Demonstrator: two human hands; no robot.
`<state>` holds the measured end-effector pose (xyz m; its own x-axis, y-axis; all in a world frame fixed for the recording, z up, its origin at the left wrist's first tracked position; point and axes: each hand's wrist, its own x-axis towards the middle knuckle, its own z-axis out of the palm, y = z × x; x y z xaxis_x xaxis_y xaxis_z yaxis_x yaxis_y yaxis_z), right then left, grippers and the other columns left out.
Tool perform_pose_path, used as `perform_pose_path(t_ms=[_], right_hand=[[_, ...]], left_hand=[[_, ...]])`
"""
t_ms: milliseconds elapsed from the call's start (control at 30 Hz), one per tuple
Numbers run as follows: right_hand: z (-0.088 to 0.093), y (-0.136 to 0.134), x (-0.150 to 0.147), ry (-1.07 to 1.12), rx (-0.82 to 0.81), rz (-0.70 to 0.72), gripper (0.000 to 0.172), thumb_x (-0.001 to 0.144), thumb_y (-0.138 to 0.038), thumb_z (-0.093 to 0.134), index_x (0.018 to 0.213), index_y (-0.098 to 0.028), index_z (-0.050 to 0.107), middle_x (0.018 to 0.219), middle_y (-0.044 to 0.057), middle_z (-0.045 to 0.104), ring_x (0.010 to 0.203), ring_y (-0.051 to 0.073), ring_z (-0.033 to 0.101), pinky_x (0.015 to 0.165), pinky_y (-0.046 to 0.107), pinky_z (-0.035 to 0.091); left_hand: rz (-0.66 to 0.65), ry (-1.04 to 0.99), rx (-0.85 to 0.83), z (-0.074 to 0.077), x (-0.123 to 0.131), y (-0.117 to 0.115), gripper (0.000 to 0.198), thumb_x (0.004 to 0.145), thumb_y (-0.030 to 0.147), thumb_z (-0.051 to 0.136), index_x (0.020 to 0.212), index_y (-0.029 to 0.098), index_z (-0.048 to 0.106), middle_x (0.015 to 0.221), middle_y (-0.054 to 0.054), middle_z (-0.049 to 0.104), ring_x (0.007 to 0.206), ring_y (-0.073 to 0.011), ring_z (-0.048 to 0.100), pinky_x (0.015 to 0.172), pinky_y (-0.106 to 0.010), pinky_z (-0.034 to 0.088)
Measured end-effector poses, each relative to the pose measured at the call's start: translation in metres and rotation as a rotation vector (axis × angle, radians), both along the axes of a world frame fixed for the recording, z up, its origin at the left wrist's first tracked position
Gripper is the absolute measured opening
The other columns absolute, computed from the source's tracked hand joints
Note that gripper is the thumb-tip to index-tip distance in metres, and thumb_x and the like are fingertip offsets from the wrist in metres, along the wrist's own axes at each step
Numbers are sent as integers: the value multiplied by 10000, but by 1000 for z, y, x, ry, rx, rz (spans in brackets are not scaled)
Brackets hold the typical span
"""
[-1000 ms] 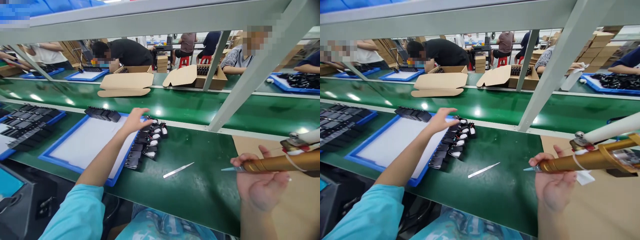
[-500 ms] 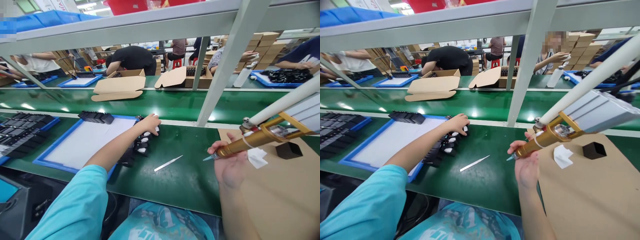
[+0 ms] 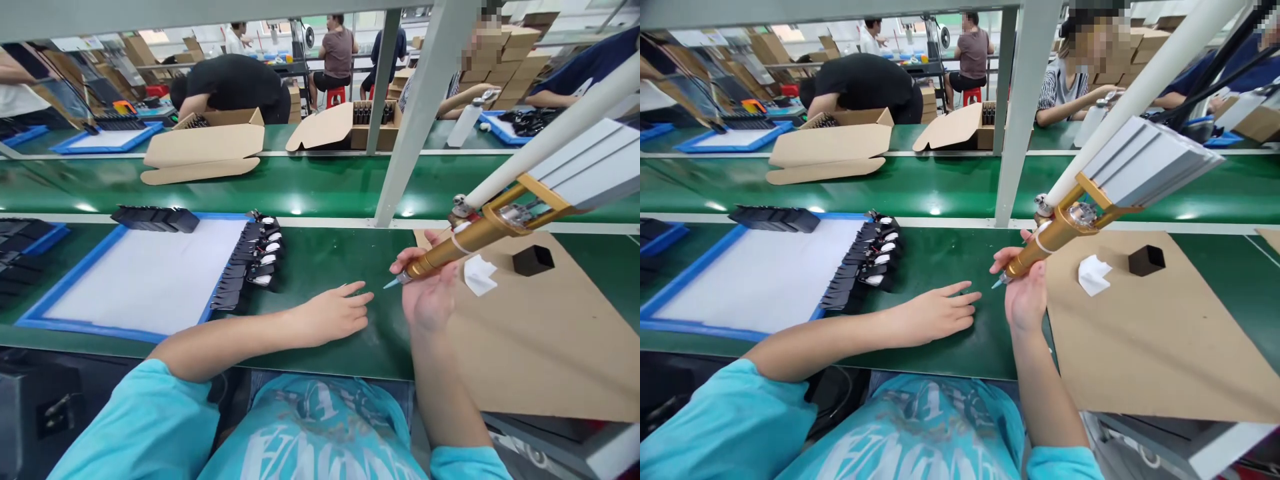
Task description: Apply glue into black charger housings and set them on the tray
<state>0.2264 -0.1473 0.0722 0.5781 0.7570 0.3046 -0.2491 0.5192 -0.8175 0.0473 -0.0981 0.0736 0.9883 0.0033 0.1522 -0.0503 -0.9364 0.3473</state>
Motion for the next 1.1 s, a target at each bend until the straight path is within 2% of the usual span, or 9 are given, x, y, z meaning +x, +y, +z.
perform_pose_path(t_ms=[67, 167, 233, 300, 467, 600, 767, 900, 1100], right_hand=[[0, 0, 0, 4, 7, 2, 479, 903, -618, 407, 1177, -258, 562, 787, 3, 658, 601, 154, 573, 662, 327, 458], [2, -2, -1, 8, 12, 24, 471, 907, -606, 409, 1182, -258, 564, 791, 6, 659, 607, 155, 578, 659, 327, 463], [3, -3, -2, 8, 5, 48, 484, 900, -614, 411, 1190, -257, 562, 778, 7, 651, 604, 159, 577, 649, 332, 468], [3, -3, -3, 11, 0, 69, 508, 888, -635, 413, 1196, -260, 561, 758, 5, 641, 593, 164, 571, 623, 331, 467], [4, -6, -9, 16, 8, 89, 511, 889, -649, 409, 1186, -269, 578, 745, 4, 631, 578, 164, 569, 603, 332, 466], [7, -12, -18, 29, 21, 117, 493, 911, -622, 391, 1206, -268, 566, 741, 3, 631, 563, 161, 562, 598, 336, 468], [11, -19, -30, 33, 16, 170, 513, 893, -653, 391, 1206, -274, 539, 717, -11, 623, 527, 160, 554, 555, 329, 471], [13, -19, -38, 38, 22, 206, 496, 888, -662, 387, 1159, -278, 543, 716, -14, 625, 527, 157, 553, 556, 328, 473], [15, -19, -43, 31, 29, 215, 490, 899, -653, 369, 1153, -271, 542, 726, -14, 635, 527, 152, 556, 583, 333, 474]], left_hand=[[8, 20, -72, -2, -10, 1, 500, 774, -3, 613, 1202, 254, 597, 1458, -83, 500, 1440, -266, 324, 1213, -511, 195], [242, 34, -221, -9, -26, 2, 915, 719, 193, 784, 1494, 274, 306, 1620, -133, 165, 1488, -326, 165, 1190, -541, 228], [408, 22, -357, -21, -30, -1, 1089, 692, 355, 824, 1547, 267, 155, 1617, -168, 139, 1478, -343, 182, 1159, -544, 284], [506, 30, -467, -34, -29, -6, 1130, 669, 412, 833, 1549, 250, 143, 1573, -187, 254, 1433, -355, 274, 1126, -557, 320], [615, 54, -590, -55, -18, -16, 721, 727, 298, 767, 1375, 223, 459, 1268, -128, 583, 1150, -297, 554, 993, -470, 452], [711, -73, -620, -62, -20, -21, 451, 756, 215, 713, 1179, 229, 560, 1172, -68, 635, 1078, -247, 600, 946, -387, 474], [759, -139, -617, -72, -18, -27, 428, 789, 287, 719, 1183, 247, 556, 1150, -61, 646, 1096, -256, 596, 949, -413, 474], [746, -192, -593, -67, -17, -32, 367, 846, 337, 667, 1177, 254, 532, 1232, -63, 638, 1135, -260, 607, 944, -407, 480], [862, -146, -502, -48, -23, -35, 311, 826, 383, 671, 1072, 253, 533, 984, -21, 702, 878, -238, 682, 723, -334, 497]])
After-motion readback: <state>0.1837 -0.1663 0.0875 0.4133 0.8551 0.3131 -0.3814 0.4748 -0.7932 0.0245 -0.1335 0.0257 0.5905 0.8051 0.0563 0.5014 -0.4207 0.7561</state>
